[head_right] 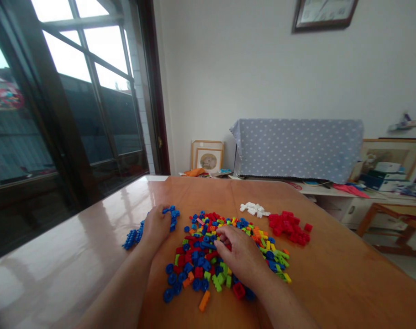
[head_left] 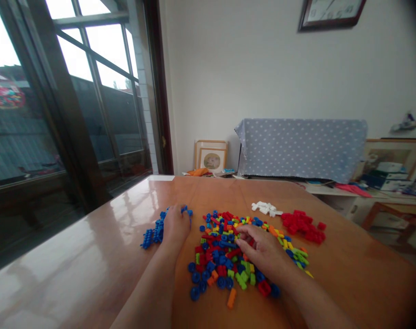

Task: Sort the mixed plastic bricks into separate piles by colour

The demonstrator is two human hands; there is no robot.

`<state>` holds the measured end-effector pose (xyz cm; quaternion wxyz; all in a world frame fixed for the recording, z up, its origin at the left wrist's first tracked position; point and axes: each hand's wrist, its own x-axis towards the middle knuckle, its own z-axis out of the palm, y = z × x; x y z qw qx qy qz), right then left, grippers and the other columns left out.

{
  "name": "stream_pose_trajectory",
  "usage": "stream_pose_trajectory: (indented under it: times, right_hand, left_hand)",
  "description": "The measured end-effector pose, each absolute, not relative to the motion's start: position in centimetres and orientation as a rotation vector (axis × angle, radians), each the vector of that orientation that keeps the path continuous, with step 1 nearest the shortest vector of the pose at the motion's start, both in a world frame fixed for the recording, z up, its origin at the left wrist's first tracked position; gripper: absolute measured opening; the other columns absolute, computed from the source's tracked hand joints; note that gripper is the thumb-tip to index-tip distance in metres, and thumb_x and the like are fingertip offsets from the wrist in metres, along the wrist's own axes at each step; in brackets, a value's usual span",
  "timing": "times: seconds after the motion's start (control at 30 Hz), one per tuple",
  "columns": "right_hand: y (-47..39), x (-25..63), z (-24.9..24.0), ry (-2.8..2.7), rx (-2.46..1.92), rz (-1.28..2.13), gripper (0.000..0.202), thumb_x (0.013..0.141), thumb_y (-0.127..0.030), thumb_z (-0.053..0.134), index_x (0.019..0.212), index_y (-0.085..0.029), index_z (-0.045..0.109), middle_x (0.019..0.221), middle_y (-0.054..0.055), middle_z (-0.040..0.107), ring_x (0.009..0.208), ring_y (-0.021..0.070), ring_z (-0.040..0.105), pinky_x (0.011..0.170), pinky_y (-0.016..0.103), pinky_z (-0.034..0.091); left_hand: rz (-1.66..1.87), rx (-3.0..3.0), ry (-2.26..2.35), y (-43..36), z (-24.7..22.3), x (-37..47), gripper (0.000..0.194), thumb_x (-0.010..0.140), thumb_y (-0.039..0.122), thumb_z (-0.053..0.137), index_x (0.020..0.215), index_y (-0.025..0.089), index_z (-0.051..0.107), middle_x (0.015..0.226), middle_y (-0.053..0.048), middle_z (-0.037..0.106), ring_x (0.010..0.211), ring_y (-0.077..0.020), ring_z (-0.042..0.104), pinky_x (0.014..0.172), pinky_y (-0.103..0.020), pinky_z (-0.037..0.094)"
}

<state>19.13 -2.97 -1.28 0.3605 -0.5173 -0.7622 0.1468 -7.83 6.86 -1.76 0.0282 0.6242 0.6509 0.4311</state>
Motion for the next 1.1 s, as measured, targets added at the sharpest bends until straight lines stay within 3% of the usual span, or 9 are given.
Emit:
stream_pose_trajectory:
  times: [0.1, 0.2, 0.43, 0.6, 0.77, 0.9, 1.1]
  right_hand:
    - [-3.1, 19.2, -1.1, -1.959, -1.347, 0.386, 0.022, 0.090, -0.030, 0.055, 0.109, -0.024, 0.065, 0.095, 0.003, 0.069, 0.088, 0.0194, 0.064, 0.078, 0.032, 0.049]
    - [-3.0, 19.5, -1.0, -1.941, -1.360, 0.374, 0.022, 0.090, -0.030, 0.054, 0.109, -0.023, 0.065, 0.093, 0.003, 0.069, 0.086, 0.0197, 0.064, 0.077, 0.032, 0.049]
    - [-3.0, 19.4, -0.7, -1.999, -1.361, 0.319, 0.020, 0.090, -0.026, 0.053, 0.103, -0.025, 0.069, 0.094, 0.003, 0.069, 0.086, 0.0195, 0.063, 0.076, 0.031, 0.048]
    - [-4.8, 17.5, -0.1, -2.243, -1.225, 0.330, 0.030, 0.086, -0.032, 0.062, 0.115, -0.030, 0.069, 0.113, 0.005, 0.068, 0.108, 0.0231, 0.058, 0.096, 0.037, 0.044]
    - [-5.9, 15.8, -0.3, -2.470, -1.181, 0.390, 0.049, 0.078, -0.048, 0.072, 0.125, -0.038, 0.065, 0.137, 0.004, 0.058, 0.132, 0.0314, 0.043, 0.111, 0.050, 0.031]
    - [-5.1, 16.0, -1.1, -2.453, -1.286, 0.293, 0.046, 0.079, -0.039, 0.071, 0.125, -0.036, 0.066, 0.140, 0.005, 0.056, 0.136, 0.0323, 0.039, 0.115, 0.055, 0.022]
    - [-3.7, 17.5, -1.9, -2.336, -1.381, 0.133, 0.040, 0.080, -0.029, 0.066, 0.120, -0.032, 0.068, 0.140, 0.006, 0.056, 0.137, 0.0309, 0.039, 0.115, 0.055, 0.023]
  left_hand:
    - [1.414, 1.862, 2.028, 6.9, -1.6, -8.3, 0.031, 0.082, 0.015, 0.053, 0.111, 0.016, 0.064, 0.116, -0.013, 0.066, 0.114, -0.0248, 0.059, 0.095, -0.034, 0.045]
    - [1.481, 1.713, 2.019, 7.1, -1.5, -8.4, 0.035, 0.081, 0.016, 0.053, 0.114, 0.016, 0.062, 0.118, -0.013, 0.066, 0.112, -0.0251, 0.060, 0.093, -0.035, 0.047]
    - [1.442, 1.467, 1.787, 6.8, -1.3, -7.6, 0.028, 0.082, 0.020, 0.048, 0.106, 0.016, 0.063, 0.090, -0.008, 0.072, 0.076, -0.0182, 0.068, 0.063, -0.027, 0.050]
    - [1.328, 1.550, 1.677, 6.3, -1.2, -6.3, 0.023, 0.082, 0.018, 0.046, 0.097, 0.015, 0.064, 0.090, -0.008, 0.073, 0.072, -0.0152, 0.067, 0.059, -0.023, 0.047]
    - [1.324, 1.659, 1.566, 6.8, -2.3, -5.7, 0.021, 0.080, 0.018, 0.049, 0.092, 0.015, 0.066, 0.092, -0.009, 0.073, 0.083, -0.0173, 0.068, 0.069, -0.025, 0.049]
    - [1.320, 1.759, 1.484, 6.6, -2.7, -5.3, 0.020, 0.081, 0.020, 0.051, 0.091, 0.016, 0.067, 0.088, -0.006, 0.072, 0.083, -0.0173, 0.066, 0.070, -0.025, 0.048]
    - [1.115, 1.944, 1.403, 5.3, -2.3, -4.4, 0.016, 0.079, 0.023, 0.053, 0.086, 0.018, 0.068, 0.068, 0.001, 0.065, 0.061, -0.0126, 0.056, 0.056, -0.021, 0.038]
